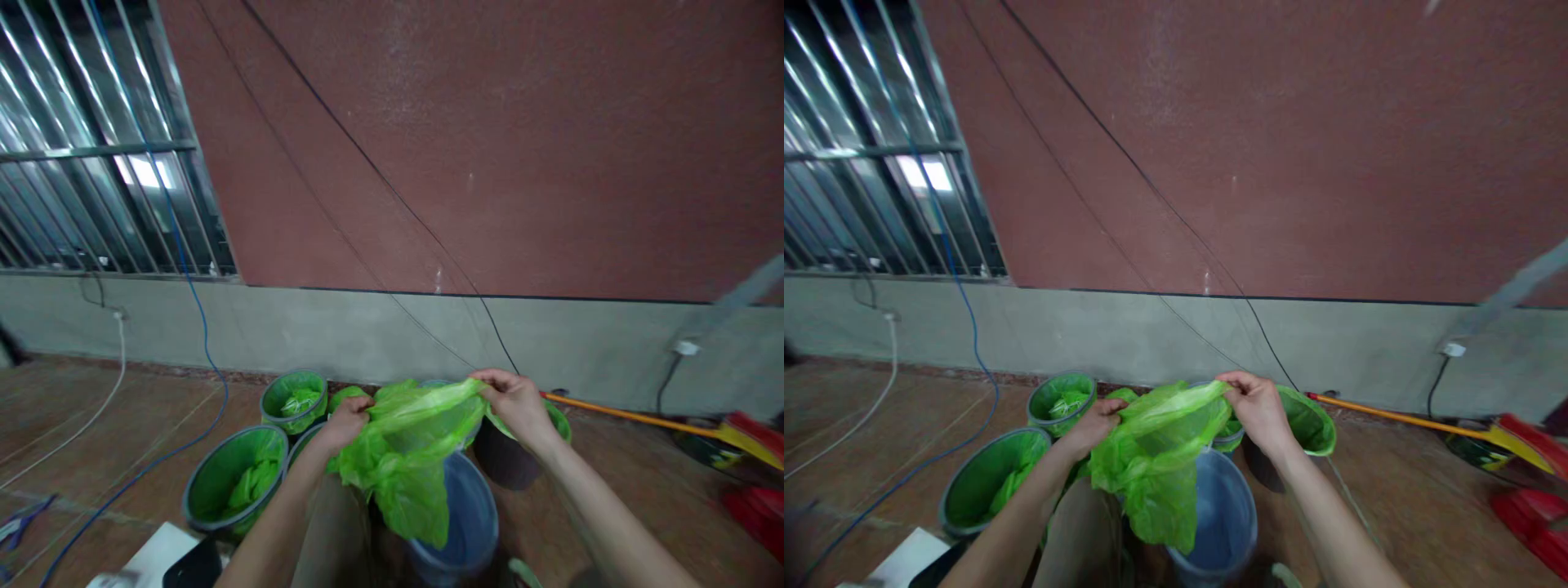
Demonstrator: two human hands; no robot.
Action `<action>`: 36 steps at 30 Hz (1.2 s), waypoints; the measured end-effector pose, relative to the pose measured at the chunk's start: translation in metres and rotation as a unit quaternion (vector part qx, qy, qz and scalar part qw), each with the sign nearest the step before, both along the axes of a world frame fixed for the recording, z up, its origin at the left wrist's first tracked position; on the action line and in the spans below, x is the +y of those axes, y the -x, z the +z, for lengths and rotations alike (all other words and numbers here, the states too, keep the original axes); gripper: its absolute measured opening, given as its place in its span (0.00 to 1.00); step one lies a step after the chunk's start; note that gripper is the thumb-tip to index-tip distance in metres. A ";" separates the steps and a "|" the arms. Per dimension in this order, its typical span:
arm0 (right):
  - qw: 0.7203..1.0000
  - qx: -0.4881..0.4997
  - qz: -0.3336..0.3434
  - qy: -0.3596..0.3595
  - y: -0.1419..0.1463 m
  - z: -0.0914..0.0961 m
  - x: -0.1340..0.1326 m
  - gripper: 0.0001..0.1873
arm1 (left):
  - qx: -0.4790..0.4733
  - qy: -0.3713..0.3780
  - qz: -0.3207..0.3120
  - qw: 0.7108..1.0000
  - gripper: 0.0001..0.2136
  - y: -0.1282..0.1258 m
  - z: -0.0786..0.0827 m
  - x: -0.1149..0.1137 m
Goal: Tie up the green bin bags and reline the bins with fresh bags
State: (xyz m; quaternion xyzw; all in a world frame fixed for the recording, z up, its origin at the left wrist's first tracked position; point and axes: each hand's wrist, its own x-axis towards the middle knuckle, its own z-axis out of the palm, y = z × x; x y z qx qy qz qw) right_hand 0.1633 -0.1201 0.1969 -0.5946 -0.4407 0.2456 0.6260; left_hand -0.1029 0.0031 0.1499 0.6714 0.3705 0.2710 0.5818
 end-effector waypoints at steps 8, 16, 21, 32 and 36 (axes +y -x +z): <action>0.980 -0.178 -0.084 0.007 0.008 0.010 -0.034 0.06 | -0.072 -0.272 0.214 0.935 0.23 -0.020 0.011 -0.046; 0.972 -0.229 -0.010 -0.039 0.043 0.023 -0.052 0.04 | -0.054 -0.371 0.047 0.926 0.16 -0.062 0.056 -0.102; 0.963 -0.266 -0.030 -0.016 0.043 0.034 -0.061 0.03 | -0.070 -0.326 0.006 0.943 0.12 -0.078 0.042 -0.106; 0.869 -0.473 0.042 0.138 0.005 0.003 -0.085 0.10 | 0.007 -0.489 0.207 0.848 0.13 -0.042 0.049 -0.071; 0.886 -0.433 -0.028 0.164 -0.015 -0.020 -0.095 0.13 | 0.026 -0.496 0.243 0.833 0.13 -0.018 0.042 -0.055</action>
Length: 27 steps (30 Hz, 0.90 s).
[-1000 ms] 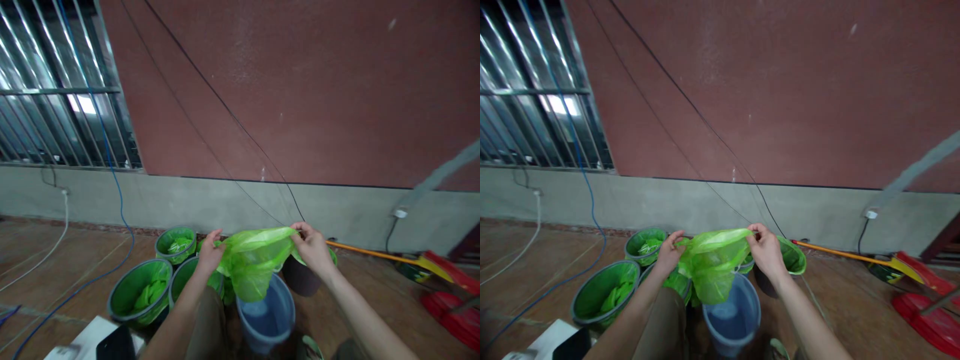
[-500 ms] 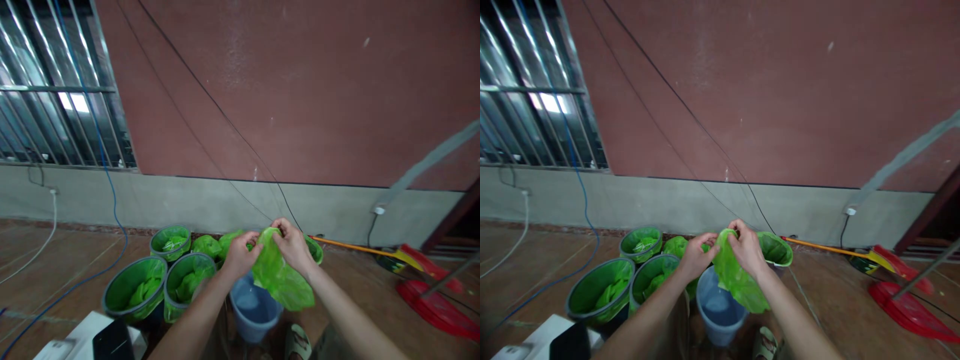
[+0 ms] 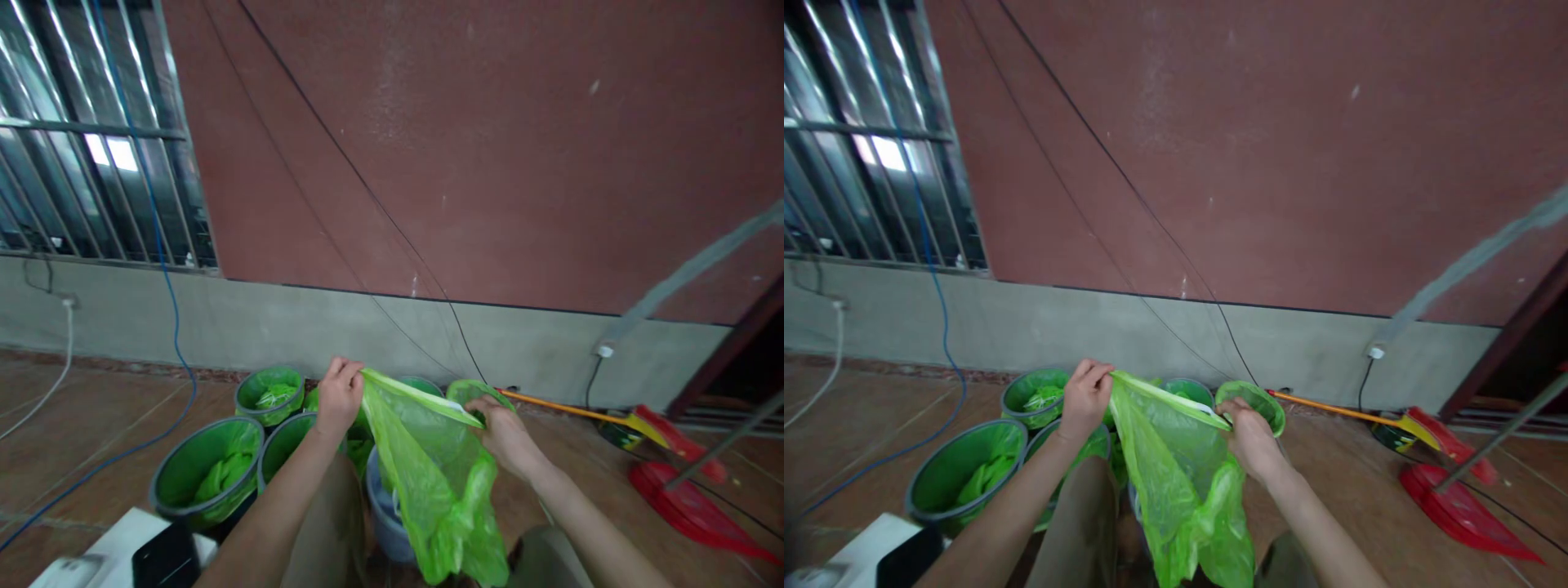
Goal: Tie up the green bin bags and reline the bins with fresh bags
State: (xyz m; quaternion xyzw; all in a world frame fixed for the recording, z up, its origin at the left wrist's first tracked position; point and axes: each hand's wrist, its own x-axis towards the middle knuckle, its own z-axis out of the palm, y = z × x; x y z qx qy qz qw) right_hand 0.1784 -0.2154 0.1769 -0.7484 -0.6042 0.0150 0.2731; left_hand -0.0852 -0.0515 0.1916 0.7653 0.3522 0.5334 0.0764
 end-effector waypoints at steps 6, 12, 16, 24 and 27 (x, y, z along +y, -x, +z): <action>0.993 0.114 -0.024 0.023 -0.013 -0.018 -0.014 0.11 | -0.005 0.059 0.056 0.997 0.13 0.022 -0.017 0.015; 0.984 0.159 -0.055 0.062 -0.008 -0.019 -0.012 0.09 | 0.030 0.140 0.084 0.986 0.13 0.023 -0.026 0.028; 0.923 0.378 0.047 0.060 0.001 -0.009 -0.011 0.12 | 0.034 0.172 0.091 0.980 0.14 0.025 -0.025 0.036; 0.836 0.532 0.117 0.071 0.017 0.005 -0.011 0.17 | 0.033 0.181 0.084 0.979 0.14 0.022 -0.018 0.039; 0.852 0.508 0.099 0.071 0.016 0.002 -0.008 0.19 | 0.034 0.169 0.088 0.981 0.14 0.021 -0.016 0.041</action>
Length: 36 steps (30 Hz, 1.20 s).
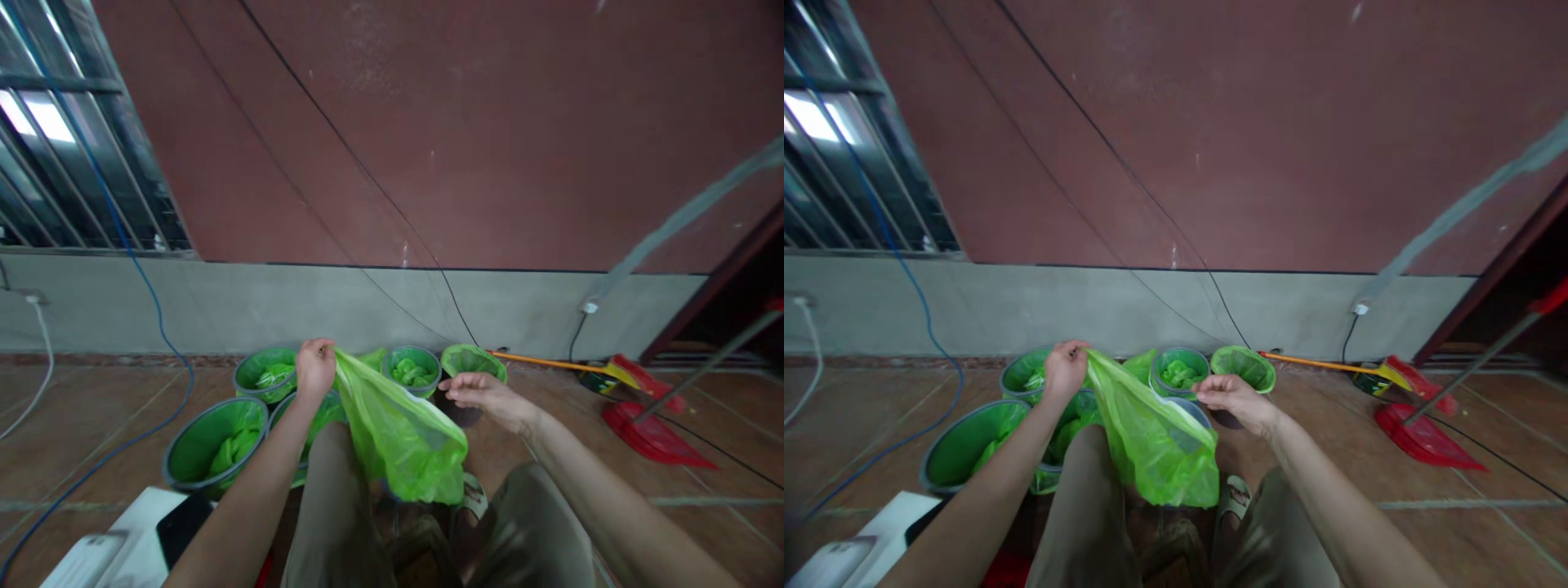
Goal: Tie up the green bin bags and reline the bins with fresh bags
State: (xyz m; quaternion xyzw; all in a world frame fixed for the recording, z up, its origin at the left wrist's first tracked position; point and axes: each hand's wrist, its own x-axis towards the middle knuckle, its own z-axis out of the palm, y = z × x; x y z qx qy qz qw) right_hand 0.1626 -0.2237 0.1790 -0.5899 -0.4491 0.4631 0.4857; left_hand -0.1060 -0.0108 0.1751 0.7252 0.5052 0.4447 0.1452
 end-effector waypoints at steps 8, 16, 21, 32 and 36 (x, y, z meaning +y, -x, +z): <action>0.990 -0.112 -0.020 -0.079 0.060 -0.046 0.031 0.20 | 0.000 -0.037 -0.032 0.999 0.13 -0.007 0.005 -0.007; 0.943 -0.331 -0.022 0.001 0.114 -0.112 0.024 0.07 | 0.009 -0.049 -0.016 0.999 0.13 -0.001 0.005 -0.004; 0.940 -0.338 -0.023 0.034 0.086 -0.146 -0.003 0.09 | 0.032 -0.054 0.022 0.998 0.14 0.018 -0.006 0.010; 0.922 -0.251 -0.272 -0.111 -0.031 0.024 0.011 0.13 | 0.009 -0.127 -0.015 0.992 0.14 0.001 0.038 0.014; 0.722 -0.400 -0.460 -0.328 -0.032 0.090 -0.011 0.13 | -0.093 -0.258 0.013 0.961 0.14 -0.001 0.062 -0.001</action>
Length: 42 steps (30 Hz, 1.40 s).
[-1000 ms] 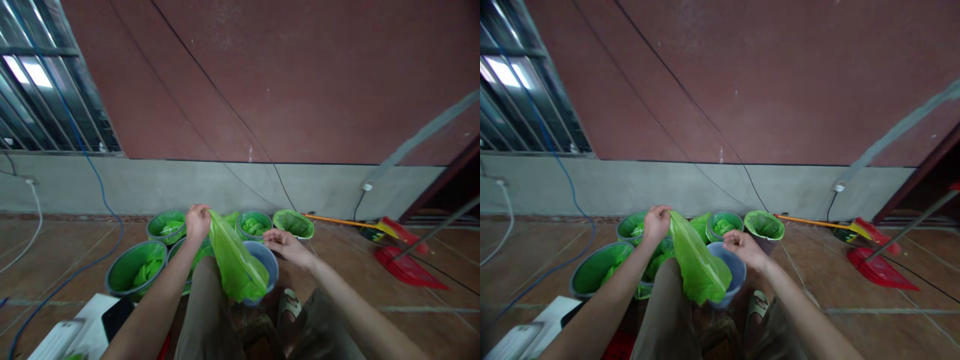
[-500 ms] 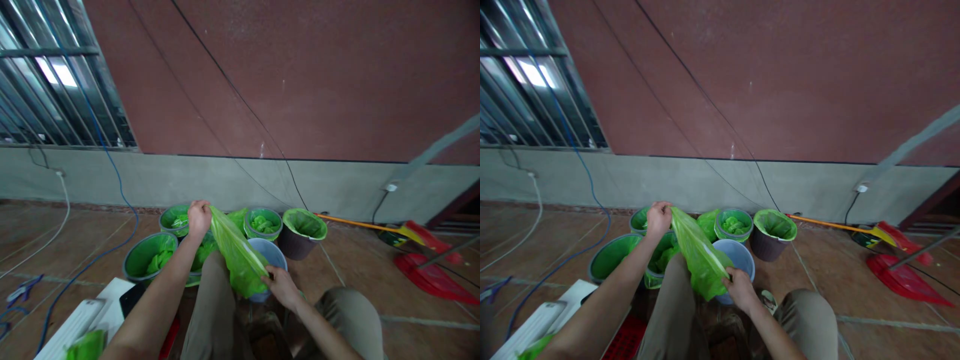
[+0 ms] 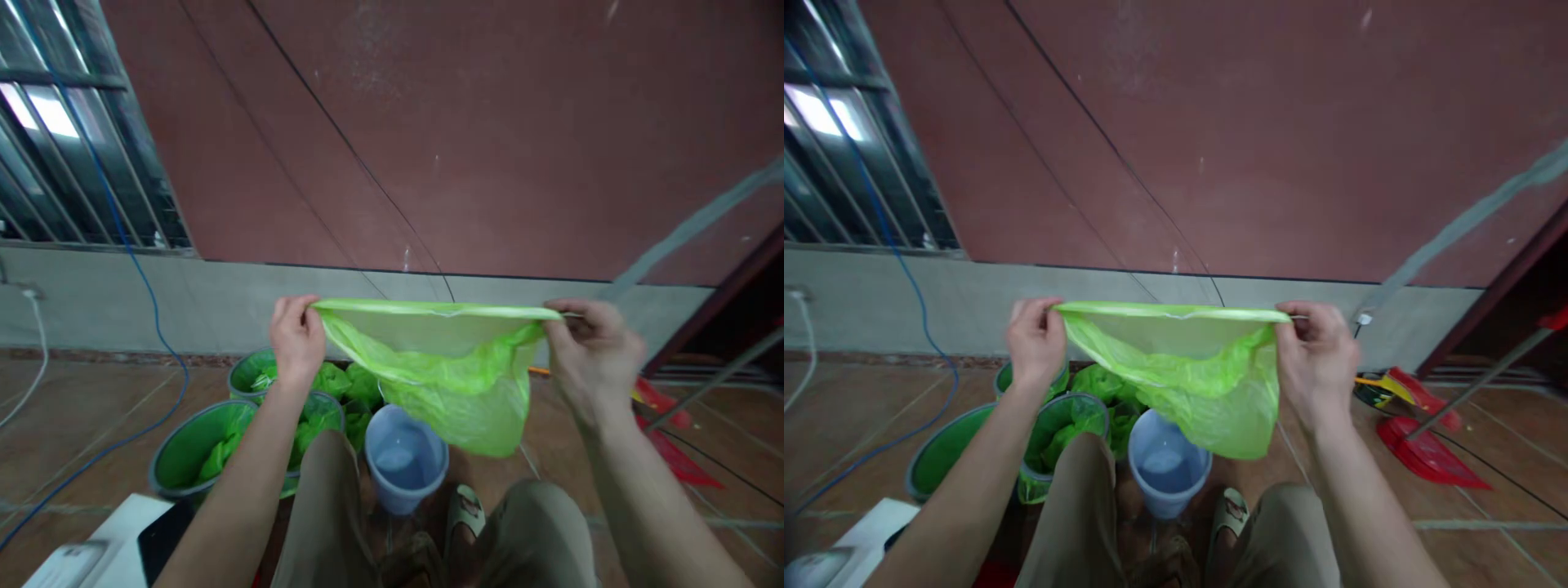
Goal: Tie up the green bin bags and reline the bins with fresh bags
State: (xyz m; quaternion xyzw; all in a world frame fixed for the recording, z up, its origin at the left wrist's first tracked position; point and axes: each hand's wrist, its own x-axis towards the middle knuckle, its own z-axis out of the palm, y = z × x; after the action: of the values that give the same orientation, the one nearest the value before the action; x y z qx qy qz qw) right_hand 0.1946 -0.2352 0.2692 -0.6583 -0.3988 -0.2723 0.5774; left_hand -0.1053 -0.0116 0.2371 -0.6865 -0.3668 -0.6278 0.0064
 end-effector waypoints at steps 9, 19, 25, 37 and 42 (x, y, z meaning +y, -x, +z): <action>0.890 0.028 -0.003 0.455 -0.006 -0.201 -0.036 0.15 | 0.229 0.219 -0.057 0.947 0.12 0.009 -0.165 -0.016; 0.896 0.274 0.118 0.328 -0.024 -0.145 -0.020 0.16 | 0.168 0.185 -0.039 0.968 0.14 0.005 -0.128 -0.004; 0.787 0.403 0.299 0.359 -0.011 -0.137 -0.040 0.21 | 0.213 0.242 -0.021 0.946 0.14 0.020 -0.148 0.009; 0.803 0.061 0.162 0.570 -0.021 -0.128 -0.043 0.11 | 0.219 0.246 -0.001 0.944 0.15 0.014 -0.124 0.021; 0.884 -0.028 0.090 0.457 -0.033 -0.032 -0.046 0.11 | 0.097 0.241 -0.030 0.965 0.13 0.004 -0.057 0.035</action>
State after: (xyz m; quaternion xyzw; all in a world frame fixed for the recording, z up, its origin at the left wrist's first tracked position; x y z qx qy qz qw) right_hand 0.2276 -0.2810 0.2376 -0.8029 -0.5522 -0.0250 0.2232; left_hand -0.1097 0.0230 0.1801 -0.7360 -0.4845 -0.4508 -0.1425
